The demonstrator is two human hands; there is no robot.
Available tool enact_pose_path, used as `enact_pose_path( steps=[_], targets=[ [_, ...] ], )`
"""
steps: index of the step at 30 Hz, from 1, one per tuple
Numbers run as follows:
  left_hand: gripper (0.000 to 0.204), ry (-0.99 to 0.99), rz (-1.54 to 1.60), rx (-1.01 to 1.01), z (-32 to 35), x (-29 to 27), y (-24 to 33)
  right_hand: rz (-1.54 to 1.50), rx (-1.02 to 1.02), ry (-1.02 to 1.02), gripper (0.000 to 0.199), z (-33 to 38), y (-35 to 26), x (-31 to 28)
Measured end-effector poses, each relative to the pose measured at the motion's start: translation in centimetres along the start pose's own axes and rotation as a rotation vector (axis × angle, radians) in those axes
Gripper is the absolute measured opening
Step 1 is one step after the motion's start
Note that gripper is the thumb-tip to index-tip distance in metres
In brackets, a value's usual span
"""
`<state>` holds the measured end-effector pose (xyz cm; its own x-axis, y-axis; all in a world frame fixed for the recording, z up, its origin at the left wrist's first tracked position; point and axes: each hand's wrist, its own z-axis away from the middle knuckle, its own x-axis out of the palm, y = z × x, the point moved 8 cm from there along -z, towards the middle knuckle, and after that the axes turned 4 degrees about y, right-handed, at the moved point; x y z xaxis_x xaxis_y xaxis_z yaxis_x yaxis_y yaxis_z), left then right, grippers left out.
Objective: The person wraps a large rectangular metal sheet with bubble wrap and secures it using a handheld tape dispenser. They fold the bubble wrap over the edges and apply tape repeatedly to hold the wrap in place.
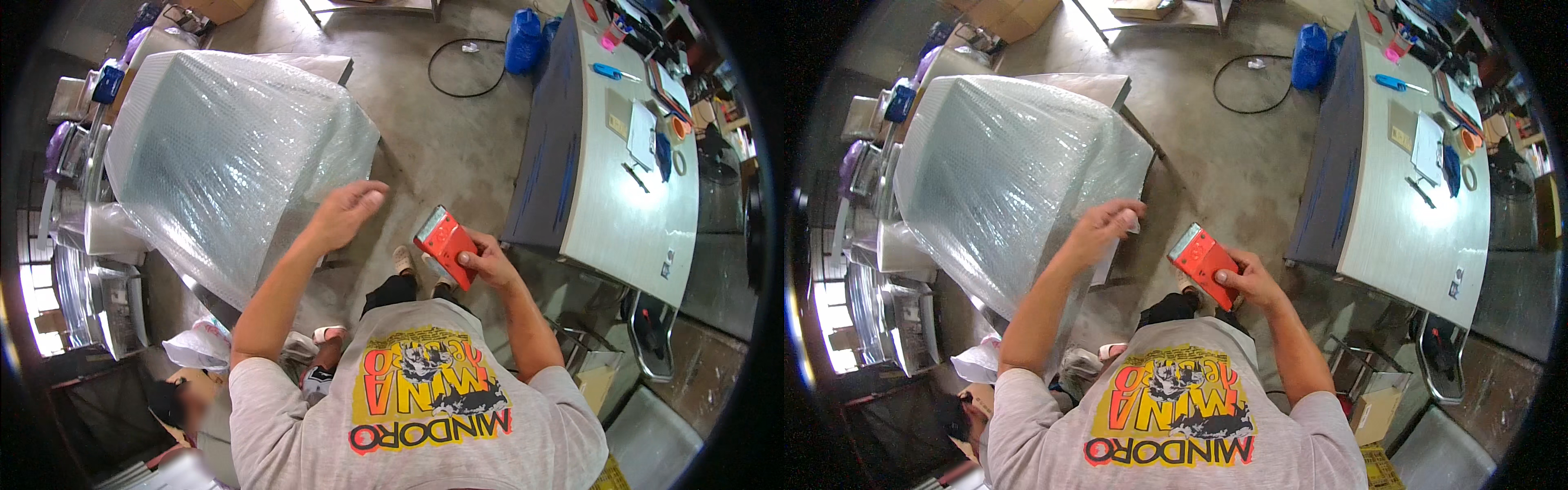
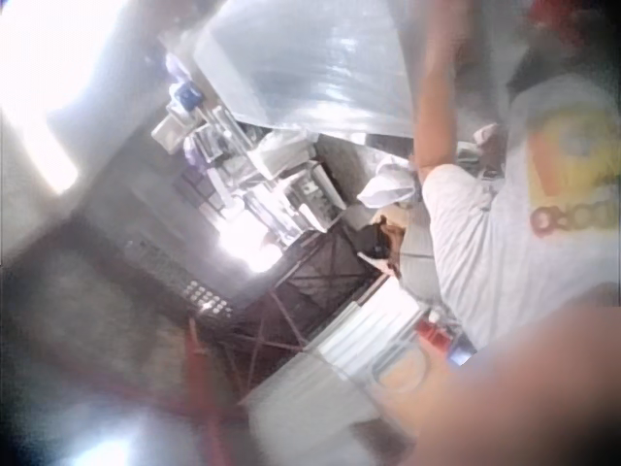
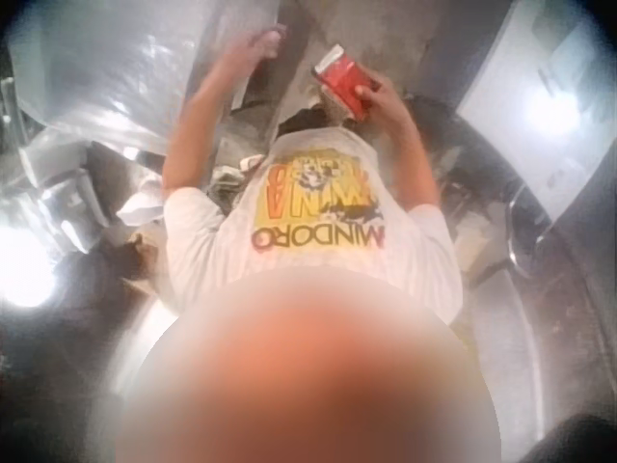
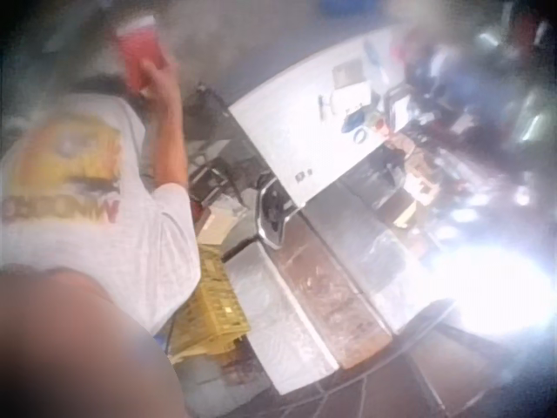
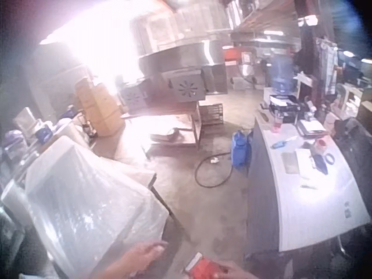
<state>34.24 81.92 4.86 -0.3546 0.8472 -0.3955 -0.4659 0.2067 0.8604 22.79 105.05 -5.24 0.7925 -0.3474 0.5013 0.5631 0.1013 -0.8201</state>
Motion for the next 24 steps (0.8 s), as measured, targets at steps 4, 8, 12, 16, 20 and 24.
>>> enact_pose_path(
  steps=[4,8,12,16,20,24],
  targets=[
    [0.047,-0.362,0.376,-0.06,2.7,5.2,0.1,0.335,-0.139,-0.09,0.073,1.8,-6.0,2.7],
    [0.044,-0.593,0.525,-0.043,4.1,6.6,0.4,0.673,-0.154,-0.12,0.074,2.6,-8.5,5.5],
    [0.029,-0.641,0.699,-0.054,4.3,5.6,-0.5,0.731,-0.109,-0.118,0.074,2.4,-9.0,7.8],
    [0.025,-0.612,0.731,-0.091,4.2,4.6,-2.6,0.706,-0.061,-0.101,0.074,1.9,-8.6,9.3],
    [0.024,-0.665,0.843,-0.068,4.1,3.9,-3.1,0.779,-0.113,-0.068,0.074,1.3,-8.2,10.6],
    [0.018,-0.483,0.658,-0.07,2.8,1.6,-3.7,0.871,-0.055,0.019,0.074,0.8,-7.7,11.2]
  ],
)
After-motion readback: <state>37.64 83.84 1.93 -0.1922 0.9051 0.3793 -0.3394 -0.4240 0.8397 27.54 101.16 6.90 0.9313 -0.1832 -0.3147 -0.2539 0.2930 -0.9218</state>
